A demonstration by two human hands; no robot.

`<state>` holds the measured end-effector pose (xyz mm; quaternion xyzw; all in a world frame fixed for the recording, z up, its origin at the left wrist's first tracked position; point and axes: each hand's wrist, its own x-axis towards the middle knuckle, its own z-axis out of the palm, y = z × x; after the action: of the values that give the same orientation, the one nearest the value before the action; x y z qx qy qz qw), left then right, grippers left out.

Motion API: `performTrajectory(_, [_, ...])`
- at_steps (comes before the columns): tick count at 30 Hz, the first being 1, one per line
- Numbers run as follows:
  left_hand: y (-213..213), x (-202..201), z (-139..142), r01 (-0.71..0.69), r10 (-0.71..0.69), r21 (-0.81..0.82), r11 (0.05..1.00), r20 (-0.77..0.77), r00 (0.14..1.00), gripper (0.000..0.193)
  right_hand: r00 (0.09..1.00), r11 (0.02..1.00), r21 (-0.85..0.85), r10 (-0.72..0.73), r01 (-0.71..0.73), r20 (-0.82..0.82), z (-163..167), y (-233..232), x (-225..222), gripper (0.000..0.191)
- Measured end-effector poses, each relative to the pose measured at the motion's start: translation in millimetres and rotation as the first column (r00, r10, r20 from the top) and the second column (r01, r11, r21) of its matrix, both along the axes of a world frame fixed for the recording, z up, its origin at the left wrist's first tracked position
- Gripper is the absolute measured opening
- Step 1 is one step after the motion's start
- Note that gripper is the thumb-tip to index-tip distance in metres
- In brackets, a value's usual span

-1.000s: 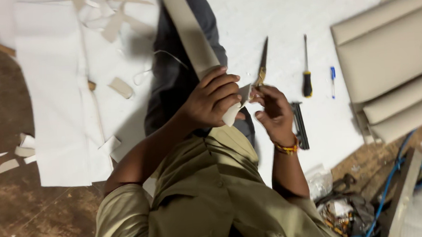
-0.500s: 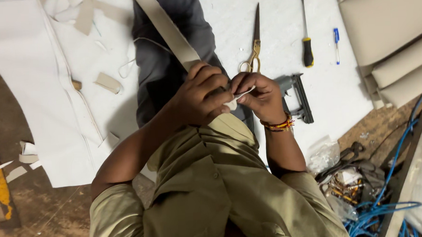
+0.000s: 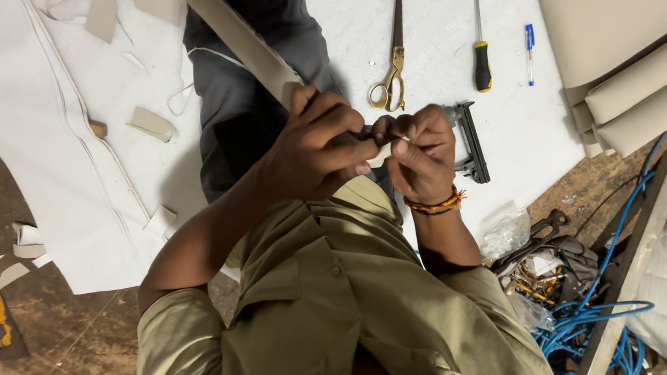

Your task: The person sits on the floor and folds small pieces of white fabric or paper, then uses a pneumatic nail gun to fasten a long strip onto a board with a reddish strip, adjusting the nail gun with a screwdriver and connecting its air hose. They continue folding pieces and handle the long board and rolls of material.

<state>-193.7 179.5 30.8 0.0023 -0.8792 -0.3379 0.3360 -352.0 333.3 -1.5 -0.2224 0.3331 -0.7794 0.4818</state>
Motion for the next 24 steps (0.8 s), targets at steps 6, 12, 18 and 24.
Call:
performTrajectory(6, [-9, 2, 13, -0.012, 0.011, 0.023, 1.0, 0.03, 0.999, 0.019, 0.774, 0.999, 0.006, -0.032, 0.046, -0.632, 27, -3, -6, 0.02])
performTrajectory(12, [-8, 2, 13, 0.004, -0.007, 0.05, 0.999, 0.054, 0.998, 0.025, 0.435, 0.995, -0.068, -0.092, 0.07, -0.896, 45, -15, -11, 0.023])
performTrajectory(18, [-8, 3, 7, 0.005, -0.009, 0.045, 0.999, 0.092, 0.996, 0.028, 0.324, 0.995, -0.052, -0.078, 0.087, -0.943, 46, -16, -9, 0.019])
performTrajectory(24, [-8, 7, 4, 0.022, -0.032, 0.079, 0.997, 0.118, 0.992, 0.034, 0.581, 0.989, 0.13, 0.069, 0.064, -0.811, 32, -12, -3, 0.026])
